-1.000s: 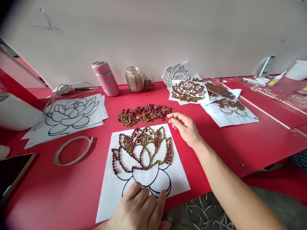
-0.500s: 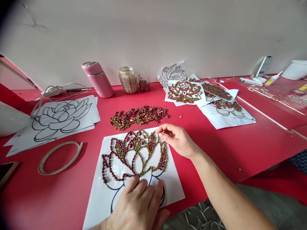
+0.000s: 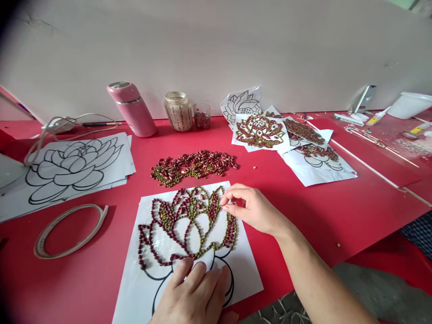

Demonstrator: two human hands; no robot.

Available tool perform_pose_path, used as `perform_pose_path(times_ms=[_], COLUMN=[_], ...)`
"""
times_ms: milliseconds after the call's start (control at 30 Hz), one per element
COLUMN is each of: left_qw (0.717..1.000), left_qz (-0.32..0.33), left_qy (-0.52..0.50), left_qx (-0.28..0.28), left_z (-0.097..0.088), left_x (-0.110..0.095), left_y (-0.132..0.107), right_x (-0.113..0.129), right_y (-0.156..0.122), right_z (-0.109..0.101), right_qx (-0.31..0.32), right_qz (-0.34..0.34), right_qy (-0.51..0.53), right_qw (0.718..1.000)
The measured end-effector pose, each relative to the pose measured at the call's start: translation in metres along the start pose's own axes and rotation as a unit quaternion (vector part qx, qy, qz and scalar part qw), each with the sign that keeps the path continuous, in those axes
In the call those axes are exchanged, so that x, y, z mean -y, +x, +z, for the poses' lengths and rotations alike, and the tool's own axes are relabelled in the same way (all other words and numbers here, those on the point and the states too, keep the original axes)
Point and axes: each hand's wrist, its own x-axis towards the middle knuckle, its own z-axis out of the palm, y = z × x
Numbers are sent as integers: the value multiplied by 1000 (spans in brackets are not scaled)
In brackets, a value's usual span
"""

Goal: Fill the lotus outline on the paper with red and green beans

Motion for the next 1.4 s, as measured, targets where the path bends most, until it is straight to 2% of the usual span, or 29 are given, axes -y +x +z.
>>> perform_pose_path(times_ms=[300, 700, 1067, 1400], left_qw=[1000, 1000, 1000, 1000], left_qz=[-11, -17, -11, -4], left_qy=[1, 0, 2, 13], left_qx=[12, 5, -3, -9], left_z=[0, 0, 3, 3], left_x=[1, 2, 2, 2], left_y=[-1, 0, -4, 0], right_x=[2, 4, 5, 1], right_y=[0, 1, 2, 4], right_z=[0, 3, 5, 4], right_qx=[12, 21, 2, -11], right_qz=[-15, -5, -3, 4], right_qy=[-88, -98, -113, -77], right_qw=[996, 995, 994, 997])
